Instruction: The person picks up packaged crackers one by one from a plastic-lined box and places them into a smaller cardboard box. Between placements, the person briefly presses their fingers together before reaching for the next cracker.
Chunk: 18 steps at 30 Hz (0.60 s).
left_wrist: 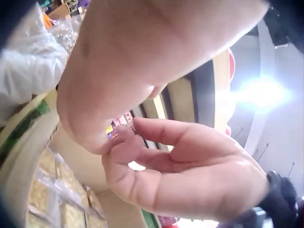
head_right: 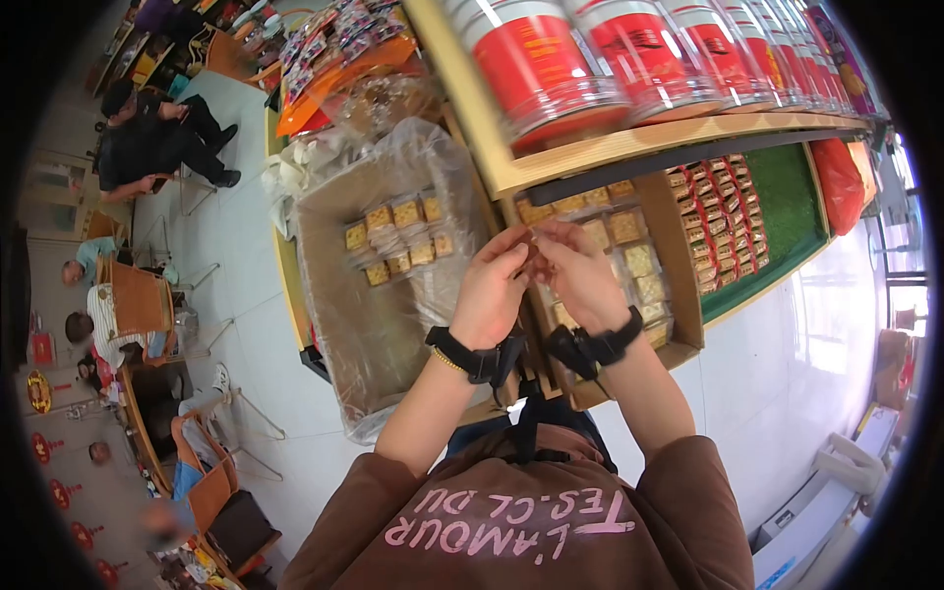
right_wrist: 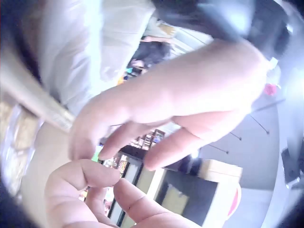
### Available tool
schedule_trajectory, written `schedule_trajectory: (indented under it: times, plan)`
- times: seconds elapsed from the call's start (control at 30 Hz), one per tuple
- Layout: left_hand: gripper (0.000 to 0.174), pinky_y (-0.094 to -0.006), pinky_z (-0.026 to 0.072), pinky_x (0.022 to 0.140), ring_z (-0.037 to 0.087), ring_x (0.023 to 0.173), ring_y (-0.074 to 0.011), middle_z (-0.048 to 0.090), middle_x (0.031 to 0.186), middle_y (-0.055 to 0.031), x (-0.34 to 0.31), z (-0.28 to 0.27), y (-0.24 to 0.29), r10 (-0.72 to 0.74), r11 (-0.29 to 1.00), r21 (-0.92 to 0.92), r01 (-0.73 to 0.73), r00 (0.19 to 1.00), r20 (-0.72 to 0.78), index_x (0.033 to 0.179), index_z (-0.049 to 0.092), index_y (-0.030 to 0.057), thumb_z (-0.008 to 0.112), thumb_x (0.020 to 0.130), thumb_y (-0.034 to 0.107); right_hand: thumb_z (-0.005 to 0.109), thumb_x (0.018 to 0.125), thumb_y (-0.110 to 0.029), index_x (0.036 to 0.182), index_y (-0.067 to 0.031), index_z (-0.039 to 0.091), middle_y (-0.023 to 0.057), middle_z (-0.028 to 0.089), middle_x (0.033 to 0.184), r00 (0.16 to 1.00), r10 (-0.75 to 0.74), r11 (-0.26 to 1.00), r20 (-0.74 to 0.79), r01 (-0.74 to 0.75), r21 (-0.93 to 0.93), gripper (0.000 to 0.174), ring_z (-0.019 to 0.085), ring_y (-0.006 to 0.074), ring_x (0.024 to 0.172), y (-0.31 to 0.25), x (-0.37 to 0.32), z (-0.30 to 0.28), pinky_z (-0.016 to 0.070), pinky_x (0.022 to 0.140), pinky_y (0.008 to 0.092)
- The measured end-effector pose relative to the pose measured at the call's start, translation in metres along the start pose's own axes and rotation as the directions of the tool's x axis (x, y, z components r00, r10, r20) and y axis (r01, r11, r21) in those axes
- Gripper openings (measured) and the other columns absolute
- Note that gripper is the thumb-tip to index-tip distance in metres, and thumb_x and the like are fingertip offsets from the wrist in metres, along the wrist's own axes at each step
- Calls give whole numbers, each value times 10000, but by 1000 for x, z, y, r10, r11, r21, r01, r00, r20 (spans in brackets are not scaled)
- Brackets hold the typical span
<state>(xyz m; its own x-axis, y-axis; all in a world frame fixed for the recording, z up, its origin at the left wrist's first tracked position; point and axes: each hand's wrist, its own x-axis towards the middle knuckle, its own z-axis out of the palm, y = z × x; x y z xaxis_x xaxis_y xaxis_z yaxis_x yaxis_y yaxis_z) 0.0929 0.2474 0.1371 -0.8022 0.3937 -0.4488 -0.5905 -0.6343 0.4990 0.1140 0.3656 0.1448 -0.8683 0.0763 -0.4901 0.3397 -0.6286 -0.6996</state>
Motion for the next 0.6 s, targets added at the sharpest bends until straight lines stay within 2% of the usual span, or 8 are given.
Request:
schedule_trajectory:
  times: [0.03, 0.17, 0.23, 0.3, 0.4, 0.43, 0.53, 0.6]
  plan:
    - [287, -262, 400, 770, 495, 868, -150, 512, 1000, -70, -10, -3, 9, 1, 1000, 26, -1, 1000, 1, 1110, 452, -18, 466, 832, 50, 512, 830, -87, 1066, -10, 439, 51, 518, 865, 997, 37, 998, 74, -40, 37, 258, 504, 129, 719, -1, -13, 13, 416, 619, 272]
    - [271, -205, 384, 703, 477, 796, -92, 518, 951, -22, -47, -22, 38, 1, 1000, -30, 1, 998, 61, 1108, 462, 7, 424, 856, 101, 505, 831, -85, 1058, -16, 442, 65, 524, 923, 979, 74, 994, 191, -88, 66, 246, 505, 138, 781, 14, -37, 65, 425, 694, 277]
    - [276, -205, 383, 712, 485, 810, -81, 525, 927, -19, -54, -36, 49, 52, 991, -124, -43, 996, 70, 1111, 465, 6, 440, 860, 119, 506, 829, -83, 1062, -17, 441, 66, 520, 936, 980, 73, 994, 186, -88, 70, 251, 503, 142, 791, 26, -35, 89, 422, 707, 278]
    - [260, -213, 397, 748, 504, 834, -84, 540, 889, -15, -58, -49, 57, 99, 972, -219, -84, 993, 58, 1085, 485, 28, 440, 874, 174, 507, 825, -71, 1064, -14, 436, 69, 503, 946, 982, 62, 994, 179, -77, 76, 256, 501, 151, 799, 39, -29, 107, 419, 723, 280]
    - [225, -232, 404, 811, 517, 891, -101, 555, 909, -19, -52, -67, 52, -7, 851, -525, 8, 1000, 5, 1023, 510, 54, 432, 882, 210, 511, 818, -54, 1061, -11, 434, 66, 489, 929, 992, 59, 997, 112, -64, 42, 259, 498, 151, 806, 56, -22, 126, 424, 722, 285]
    - [208, -264, 395, 870, 514, 955, -127, 560, 949, -18, -51, -71, 49, -100, 790, -611, 58, 994, -36, 965, 526, 74, 418, 888, 234, 513, 815, -48, 1060, -7, 432, 66, 485, 927, 995, 62, 997, 77, -66, 48, 261, 499, 151, 807, 61, -21, 130, 426, 721, 286]
    - [210, -296, 389, 855, 497, 925, -156, 529, 955, -27, -51, -82, 36, -145, 748, -659, 82, 989, -41, 889, 535, 72, 423, 882, 250, 519, 808, -36, 1057, 0, 430, 68, 479, 920, 996, 83, 996, -14, -82, 38, 268, 502, 152, 807, 72, -15, 131, 433, 719, 291]
    - [214, -307, 380, 868, 487, 925, -163, 519, 955, -28, -56, -95, 36, -162, 765, -636, 97, 986, -44, 890, 534, 67, 421, 881, 248, 523, 805, -34, 1057, 1, 428, 69, 481, 914, 992, 115, 993, -50, -114, 13, 272, 504, 154, 804, 78, -11, 127, 437, 717, 296]
